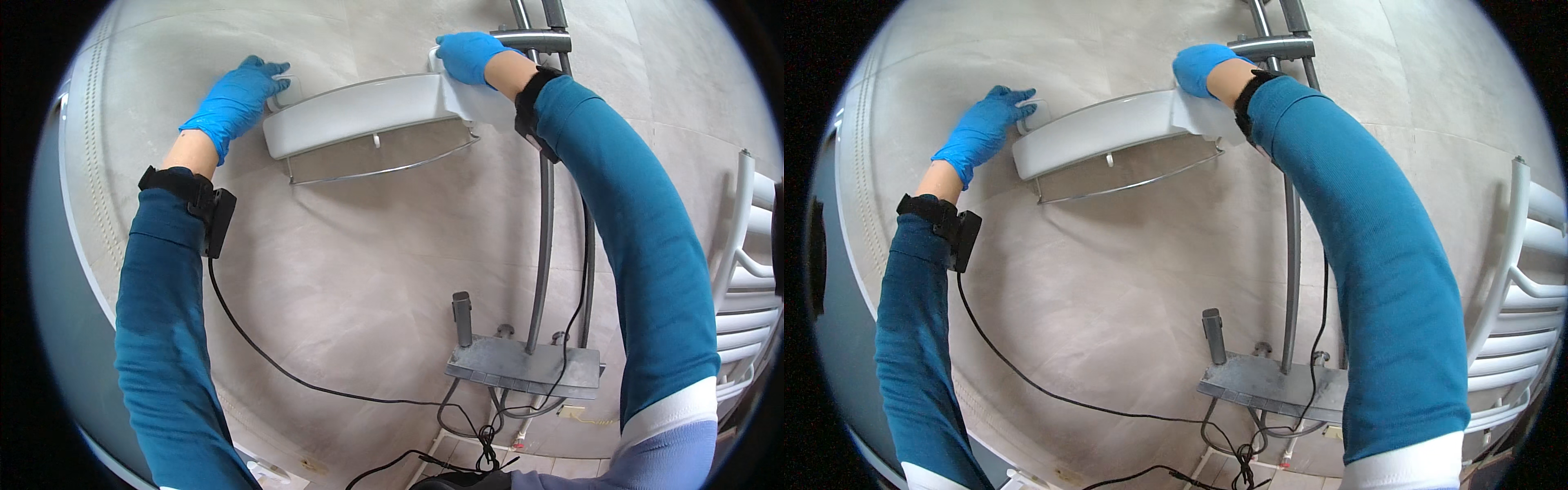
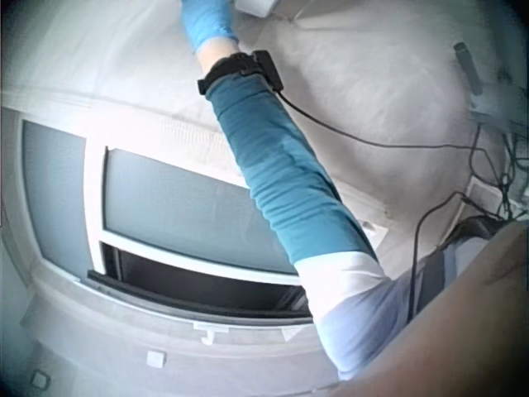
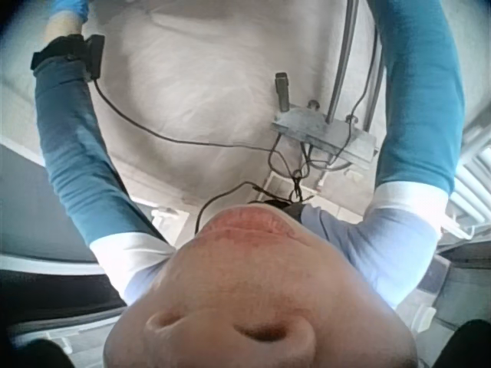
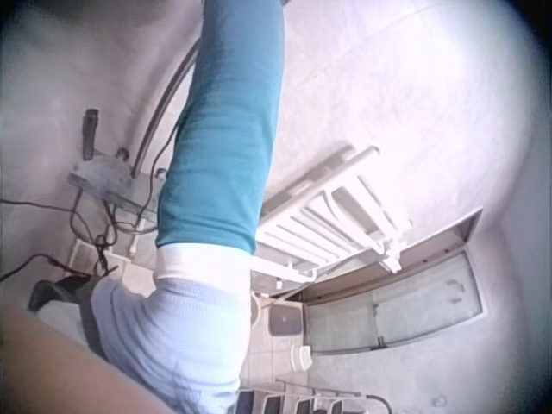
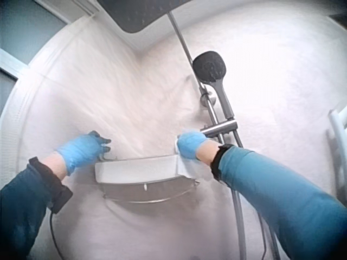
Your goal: The person assembles a white triangular shower shelf by attaching suction cups, then wipes the wall and the shelf with a paper towel. They mount the shelf to the tiled wall, wipe it again, and later handle a black handheld device near the sink.
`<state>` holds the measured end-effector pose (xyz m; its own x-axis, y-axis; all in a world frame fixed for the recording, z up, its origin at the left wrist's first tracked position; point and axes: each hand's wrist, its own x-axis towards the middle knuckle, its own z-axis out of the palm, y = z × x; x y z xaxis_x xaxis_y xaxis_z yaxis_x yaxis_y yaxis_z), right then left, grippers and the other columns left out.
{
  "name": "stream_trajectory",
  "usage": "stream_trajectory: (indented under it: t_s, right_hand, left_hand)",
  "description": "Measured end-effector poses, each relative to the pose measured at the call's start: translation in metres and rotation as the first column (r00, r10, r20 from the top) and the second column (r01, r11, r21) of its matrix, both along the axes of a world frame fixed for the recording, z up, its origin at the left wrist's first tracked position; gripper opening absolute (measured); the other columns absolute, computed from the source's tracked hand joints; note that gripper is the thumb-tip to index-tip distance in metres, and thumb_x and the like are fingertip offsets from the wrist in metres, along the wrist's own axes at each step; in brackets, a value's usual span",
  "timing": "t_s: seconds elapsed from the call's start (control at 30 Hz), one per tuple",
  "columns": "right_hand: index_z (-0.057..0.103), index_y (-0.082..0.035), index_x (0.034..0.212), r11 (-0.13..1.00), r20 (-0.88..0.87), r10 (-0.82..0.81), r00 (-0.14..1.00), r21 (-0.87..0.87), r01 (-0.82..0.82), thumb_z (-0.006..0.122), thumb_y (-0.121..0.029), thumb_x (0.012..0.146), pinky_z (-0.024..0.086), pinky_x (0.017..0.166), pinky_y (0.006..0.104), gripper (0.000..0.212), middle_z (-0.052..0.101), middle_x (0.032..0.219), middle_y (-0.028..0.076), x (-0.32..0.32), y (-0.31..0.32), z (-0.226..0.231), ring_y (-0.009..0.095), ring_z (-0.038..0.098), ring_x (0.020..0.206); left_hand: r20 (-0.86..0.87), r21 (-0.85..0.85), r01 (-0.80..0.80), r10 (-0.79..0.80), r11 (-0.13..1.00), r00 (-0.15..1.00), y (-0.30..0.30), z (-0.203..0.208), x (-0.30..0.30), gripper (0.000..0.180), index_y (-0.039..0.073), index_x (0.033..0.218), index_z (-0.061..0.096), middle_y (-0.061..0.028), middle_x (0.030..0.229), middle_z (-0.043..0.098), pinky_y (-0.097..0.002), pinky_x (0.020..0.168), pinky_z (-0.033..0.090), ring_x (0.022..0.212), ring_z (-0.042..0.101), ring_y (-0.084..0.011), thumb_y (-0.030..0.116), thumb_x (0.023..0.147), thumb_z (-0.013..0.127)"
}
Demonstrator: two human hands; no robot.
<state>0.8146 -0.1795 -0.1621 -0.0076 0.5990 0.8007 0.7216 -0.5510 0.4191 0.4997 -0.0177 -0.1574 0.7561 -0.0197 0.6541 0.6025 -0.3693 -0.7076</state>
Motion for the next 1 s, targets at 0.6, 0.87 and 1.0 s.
stream_trajectory:
  t_s: [0.6,0.87,1.0]
  right_hand:
    - [0.064,-0.014,0.116,0.983,-0.118,-0.167,0.979,0.061,0.175,0.04,-0.035,0.098,0.053,0.084,0.041,0.037,0.065,0.111,0.016,-0.004,-0.001,0.001,0.034,0.065,0.097]
    - [0.065,-0.01,0.102,0.977,0.213,-0.114,0.97,-0.153,0.148,0.045,-0.02,0.089,0.052,0.077,0.0439,0.026,0.068,0.1,0.017,0.003,-0.008,-0.005,0.035,0.066,0.09]
    - [0.062,-0.013,0.118,0.977,-0.02,-0.21,0.978,-0.037,0.209,0.043,-0.028,0.097,0.051,0.089,0.0384,0.032,0.064,0.115,0.013,0.004,0.0,-0.003,0.034,0.063,0.102]
  left_hand:
    - [0.086,0.015,-0.276,0.274,0.961,0.958,0.001,-0.009,0.021,0.038,0.019,0.134,0.05,-0.0088,0.137,0.049,-0.0422,0.111,0.028,0.127,0.043,-0.0334,0.025,0.098,0.039]
    - [0.191,0.0,-0.309,0.303,0.951,0.934,0.003,-0.022,0.028,0.038,0.02,0.134,0.05,-0.0126,0.137,0.048,-0.0434,0.114,0.022,0.13,0.041,-0.0321,0.022,0.098,0.04]
    - [0.051,-0.093,-0.252,0.258,0.963,0.965,0.003,-0.015,0.02,0.044,0.022,0.137,0.046,-0.0096,0.141,0.044,-0.0437,0.11,0.03,0.129,0.042,-0.0325,0.012,0.094,0.042]
